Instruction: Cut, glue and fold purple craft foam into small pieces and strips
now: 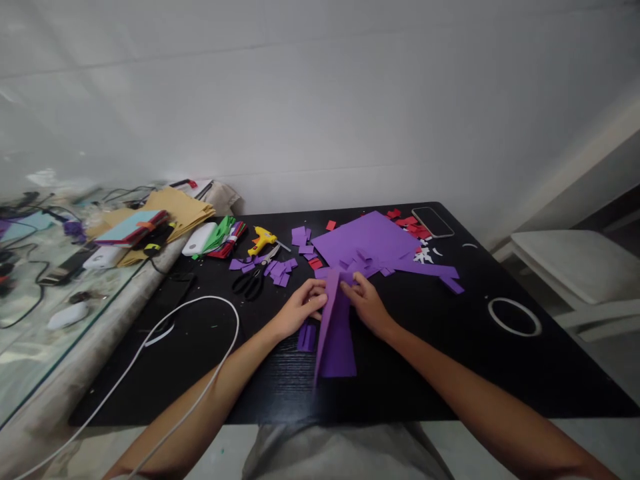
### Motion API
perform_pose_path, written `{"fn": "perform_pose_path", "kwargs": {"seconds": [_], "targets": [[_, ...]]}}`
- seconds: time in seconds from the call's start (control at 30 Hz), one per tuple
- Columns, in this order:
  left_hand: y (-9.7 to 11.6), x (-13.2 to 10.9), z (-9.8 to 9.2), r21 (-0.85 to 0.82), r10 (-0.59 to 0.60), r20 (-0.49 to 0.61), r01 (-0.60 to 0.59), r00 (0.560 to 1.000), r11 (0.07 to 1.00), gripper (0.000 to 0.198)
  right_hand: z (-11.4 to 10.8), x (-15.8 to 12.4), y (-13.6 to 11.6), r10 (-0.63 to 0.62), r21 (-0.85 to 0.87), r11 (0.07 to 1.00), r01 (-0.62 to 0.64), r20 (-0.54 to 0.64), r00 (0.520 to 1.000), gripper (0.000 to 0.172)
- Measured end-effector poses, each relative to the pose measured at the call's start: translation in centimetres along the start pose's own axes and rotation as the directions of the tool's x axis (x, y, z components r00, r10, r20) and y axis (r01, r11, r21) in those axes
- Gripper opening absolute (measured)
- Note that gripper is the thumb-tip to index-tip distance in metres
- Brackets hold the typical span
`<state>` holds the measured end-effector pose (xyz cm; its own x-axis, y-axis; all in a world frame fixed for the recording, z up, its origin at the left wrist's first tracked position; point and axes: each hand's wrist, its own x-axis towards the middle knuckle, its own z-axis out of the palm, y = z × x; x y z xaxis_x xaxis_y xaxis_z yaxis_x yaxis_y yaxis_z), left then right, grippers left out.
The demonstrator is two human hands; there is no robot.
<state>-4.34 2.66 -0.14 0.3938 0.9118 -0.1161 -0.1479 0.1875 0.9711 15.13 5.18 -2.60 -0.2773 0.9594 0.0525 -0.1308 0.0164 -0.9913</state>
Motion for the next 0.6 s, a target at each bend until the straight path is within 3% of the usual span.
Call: {"fn": "perform_pose_path", "kwargs": {"seconds": [0.17, 0.33, 0.6], "targets": [[-0.5, -0.1, 0.6, -0.093, -0.005, 0.074, 0.012, 0.997, 0.996, 0.054, 1.0, -0.8, -0.4, -0.054, 0.022, 0.998, 0.054, -0.005, 0.999, 0.034], [-1.3, -0.6, 0.5, -0.222, -0.014, 0.13, 0.042, 0.991, 0.974, 0.055, 0.7, -0.9, -0.5, -0.007, -0.048, 0.999, 0.002, -0.102, 0.995, 0.039], [-1.2, -0.7, 0.4, -0.267, -0.047, 0.137, 0.082, 0.989, 0.96, 0.057, 0.7, -0.9, -1.1, 0.035, 0.002, 0.999, -0.035, -0.104, 0.994, 0.04]]}}
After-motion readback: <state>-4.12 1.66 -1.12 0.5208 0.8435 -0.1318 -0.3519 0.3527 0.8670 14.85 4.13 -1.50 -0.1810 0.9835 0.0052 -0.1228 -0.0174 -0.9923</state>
